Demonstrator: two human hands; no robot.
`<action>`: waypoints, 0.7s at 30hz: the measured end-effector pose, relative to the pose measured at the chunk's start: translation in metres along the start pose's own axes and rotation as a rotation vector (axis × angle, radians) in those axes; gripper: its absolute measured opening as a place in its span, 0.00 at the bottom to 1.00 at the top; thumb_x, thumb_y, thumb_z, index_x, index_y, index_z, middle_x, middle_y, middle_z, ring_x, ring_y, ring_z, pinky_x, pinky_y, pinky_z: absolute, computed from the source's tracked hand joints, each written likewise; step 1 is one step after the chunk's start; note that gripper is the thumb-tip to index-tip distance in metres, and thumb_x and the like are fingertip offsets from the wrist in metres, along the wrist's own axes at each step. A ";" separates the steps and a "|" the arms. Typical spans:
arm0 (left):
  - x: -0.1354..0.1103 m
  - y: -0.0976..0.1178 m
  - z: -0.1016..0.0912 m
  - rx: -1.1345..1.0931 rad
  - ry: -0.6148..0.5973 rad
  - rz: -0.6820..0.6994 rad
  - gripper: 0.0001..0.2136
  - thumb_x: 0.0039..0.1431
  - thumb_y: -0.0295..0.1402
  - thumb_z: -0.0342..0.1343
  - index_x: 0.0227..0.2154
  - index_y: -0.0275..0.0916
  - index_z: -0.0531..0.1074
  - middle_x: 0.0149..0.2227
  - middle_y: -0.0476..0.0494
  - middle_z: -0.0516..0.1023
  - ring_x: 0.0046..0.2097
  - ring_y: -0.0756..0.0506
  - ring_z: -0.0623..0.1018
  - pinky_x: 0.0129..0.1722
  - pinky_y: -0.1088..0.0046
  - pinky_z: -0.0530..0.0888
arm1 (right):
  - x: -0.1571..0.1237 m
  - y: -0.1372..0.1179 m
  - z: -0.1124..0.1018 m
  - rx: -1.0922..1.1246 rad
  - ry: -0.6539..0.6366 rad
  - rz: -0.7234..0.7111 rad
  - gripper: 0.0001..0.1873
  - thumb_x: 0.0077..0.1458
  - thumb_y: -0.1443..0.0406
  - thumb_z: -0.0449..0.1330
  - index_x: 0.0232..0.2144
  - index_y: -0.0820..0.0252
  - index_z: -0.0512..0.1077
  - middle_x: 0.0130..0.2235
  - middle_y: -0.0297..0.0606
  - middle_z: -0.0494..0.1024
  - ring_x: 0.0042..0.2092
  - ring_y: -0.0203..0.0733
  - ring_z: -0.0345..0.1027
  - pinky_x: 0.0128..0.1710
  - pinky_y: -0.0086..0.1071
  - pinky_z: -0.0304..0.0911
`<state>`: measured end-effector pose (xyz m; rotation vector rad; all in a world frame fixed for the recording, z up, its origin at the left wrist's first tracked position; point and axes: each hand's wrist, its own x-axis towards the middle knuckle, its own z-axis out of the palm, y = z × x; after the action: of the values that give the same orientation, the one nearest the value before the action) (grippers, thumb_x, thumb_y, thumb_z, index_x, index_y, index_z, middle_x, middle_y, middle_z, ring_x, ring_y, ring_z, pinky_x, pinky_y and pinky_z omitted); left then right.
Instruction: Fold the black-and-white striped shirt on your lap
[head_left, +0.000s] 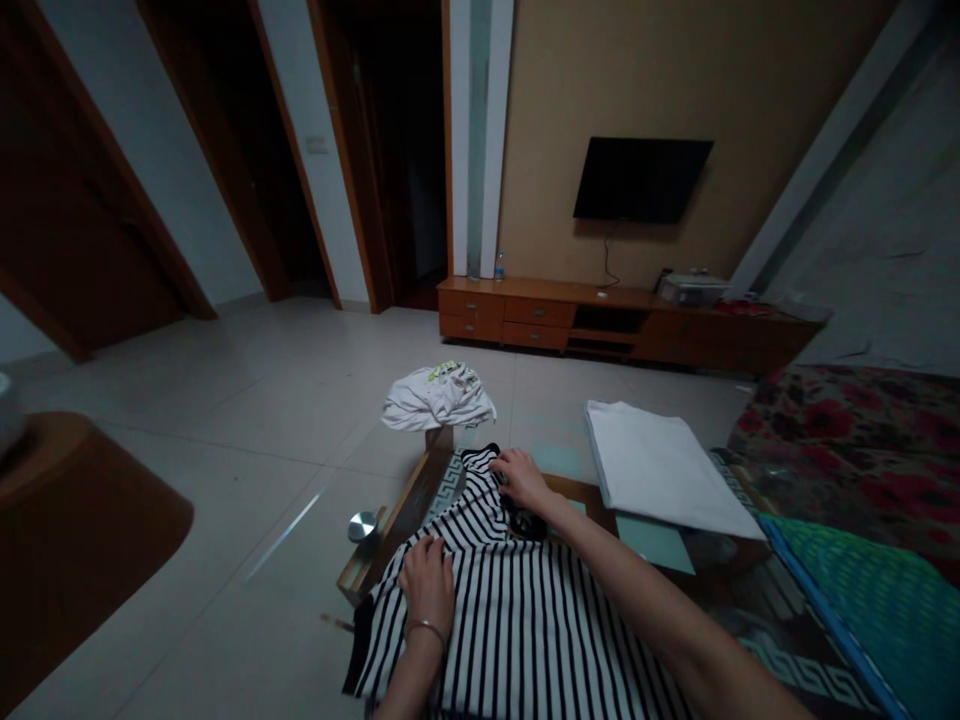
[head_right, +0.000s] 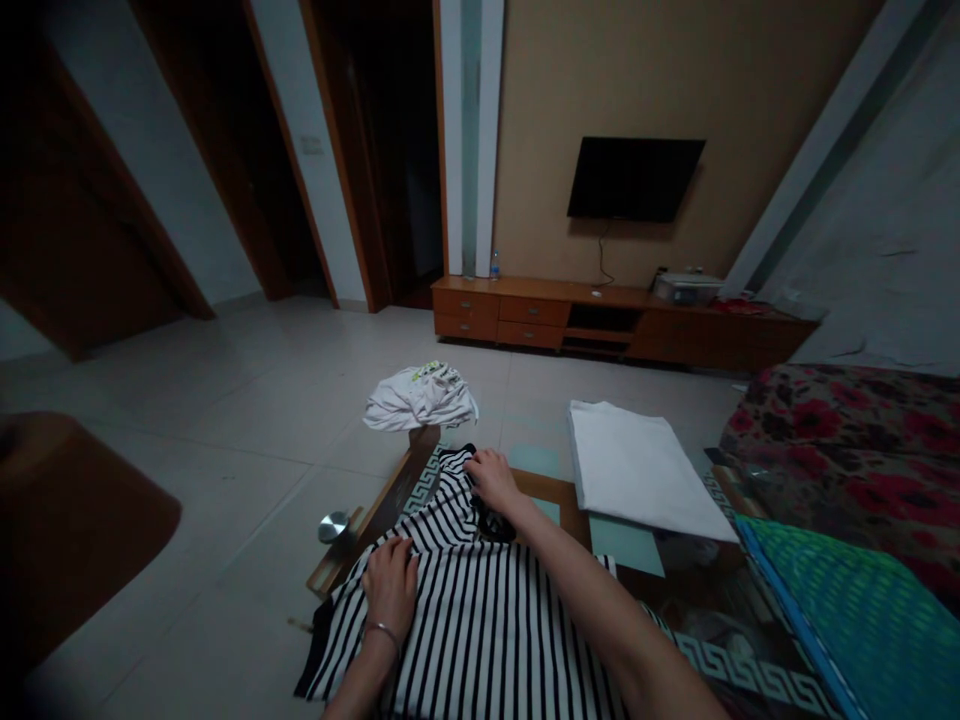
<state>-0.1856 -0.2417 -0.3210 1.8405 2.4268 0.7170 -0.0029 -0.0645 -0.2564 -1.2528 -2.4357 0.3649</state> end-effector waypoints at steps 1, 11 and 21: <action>-0.001 -0.001 0.001 -0.007 -0.005 -0.001 0.14 0.61 0.28 0.46 0.46 0.37 0.71 0.51 0.38 0.69 0.52 0.40 0.66 0.49 0.59 0.65 | -0.003 -0.001 -0.002 -0.020 -0.011 -0.022 0.10 0.46 0.71 0.62 0.34 0.58 0.73 0.43 0.41 0.72 0.48 0.45 0.58 0.48 0.36 0.52; -0.004 0.002 -0.006 -0.033 -0.035 -0.062 0.13 0.60 0.29 0.47 0.46 0.37 0.71 0.51 0.37 0.68 0.54 0.38 0.64 0.49 0.56 0.64 | -0.023 -0.010 -0.058 0.054 -0.113 -0.170 0.11 0.53 0.72 0.52 0.38 0.61 0.70 0.36 0.36 0.76 0.36 0.35 0.66 0.37 0.26 0.58; -0.005 -0.005 0.003 -0.005 0.023 -0.092 0.13 0.58 0.25 0.48 0.42 0.40 0.73 0.50 0.39 0.69 0.52 0.39 0.65 0.47 0.59 0.64 | 0.086 -0.039 -0.017 -0.251 -0.479 -0.262 0.12 0.49 0.69 0.58 0.36 0.60 0.79 0.37 0.41 0.80 0.37 0.43 0.71 0.35 0.27 0.60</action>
<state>-0.1874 -0.2458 -0.3266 1.7152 2.5025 0.7412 -0.0692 -0.0155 -0.2074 -1.0029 -3.0929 0.3198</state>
